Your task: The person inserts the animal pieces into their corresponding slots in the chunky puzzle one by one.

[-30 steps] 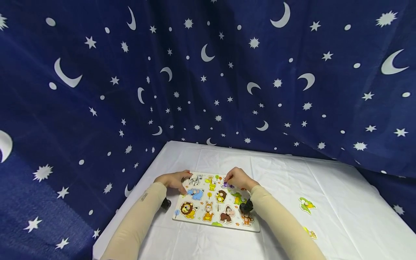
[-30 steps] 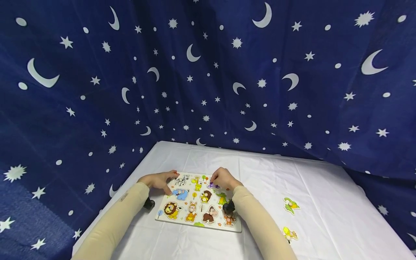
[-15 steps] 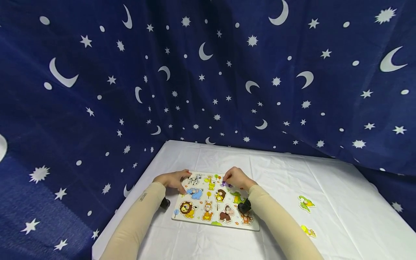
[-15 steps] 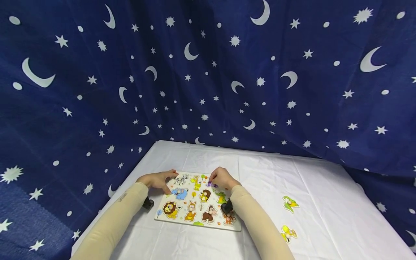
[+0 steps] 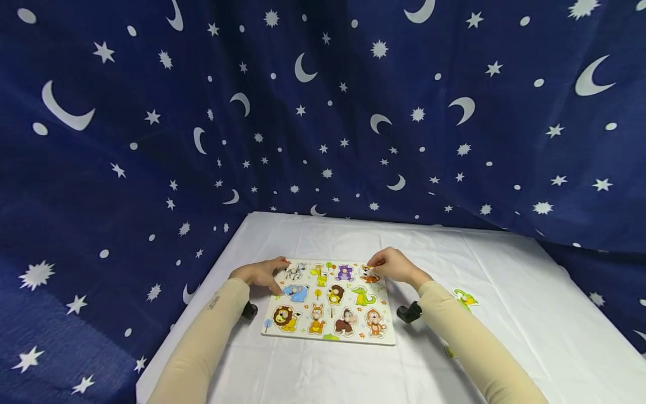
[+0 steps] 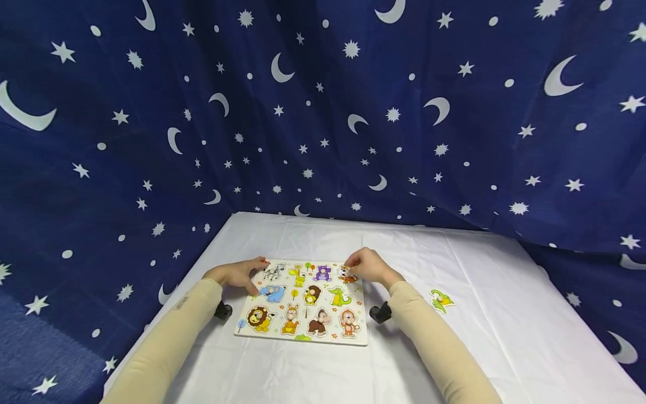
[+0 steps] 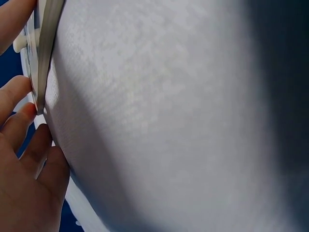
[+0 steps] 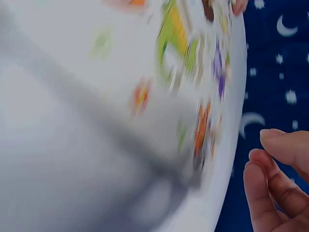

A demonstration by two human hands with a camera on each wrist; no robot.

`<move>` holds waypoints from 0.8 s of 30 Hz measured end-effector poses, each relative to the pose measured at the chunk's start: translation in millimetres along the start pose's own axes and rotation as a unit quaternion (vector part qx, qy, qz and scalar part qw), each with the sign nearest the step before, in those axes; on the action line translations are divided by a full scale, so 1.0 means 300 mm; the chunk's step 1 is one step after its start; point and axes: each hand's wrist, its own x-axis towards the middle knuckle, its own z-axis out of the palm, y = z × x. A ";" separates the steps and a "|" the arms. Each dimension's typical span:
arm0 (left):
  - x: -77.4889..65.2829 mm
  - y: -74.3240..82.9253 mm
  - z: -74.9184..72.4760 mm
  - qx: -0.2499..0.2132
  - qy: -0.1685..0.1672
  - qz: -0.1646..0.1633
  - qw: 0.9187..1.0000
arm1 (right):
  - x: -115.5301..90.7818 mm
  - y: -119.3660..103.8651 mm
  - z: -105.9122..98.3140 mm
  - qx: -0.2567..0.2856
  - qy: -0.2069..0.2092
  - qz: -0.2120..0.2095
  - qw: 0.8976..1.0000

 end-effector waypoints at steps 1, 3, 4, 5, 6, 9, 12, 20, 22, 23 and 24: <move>-0.003 -0.001 0.000 0.000 -0.001 -0.001 1.000 | -0.019 0.017 -0.019 -0.006 0.004 0.000 1.000; -0.008 -0.004 0.001 -0.003 -0.004 -0.001 1.000 | -0.060 0.053 -0.055 -0.015 0.011 0.007 1.000; -0.012 -0.007 0.002 -0.003 -0.004 0.000 1.000 | -0.081 0.072 -0.073 -0.022 0.011 0.011 1.000; -0.015 -0.009 0.001 -0.006 -0.004 -0.001 1.000 | -0.102 0.089 -0.090 -0.028 0.012 0.015 0.999; -0.018 -0.013 0.001 -0.007 -0.003 0.000 1.000 | -0.121 0.104 -0.108 -0.034 0.011 0.021 0.999; -0.021 -0.021 -0.002 -0.012 0.003 0.002 1.000 | -0.176 0.138 -0.163 -0.049 0.004 0.038 0.998; -0.017 -0.024 -0.007 -0.022 0.005 0.005 1.000 | -0.226 0.159 -0.223 -0.063 -0.001 0.063 0.996; -0.010 -0.008 -0.015 -0.031 -0.006 0.008 0.999 | -0.352 0.246 -0.314 -0.088 -0.025 0.101 0.991; -0.008 -0.003 -0.013 -0.031 -0.009 0.008 0.999 | -0.378 0.268 -0.319 -0.074 -0.030 0.114 0.990; -0.006 -0.001 -0.012 -0.029 -0.010 0.009 0.999 | -0.389 0.279 -0.319 -0.065 -0.033 0.119 0.990; -0.004 0.000 -0.010 -0.027 -0.011 0.010 1.000 | -0.399 0.288 -0.320 -0.057 -0.035 0.122 0.990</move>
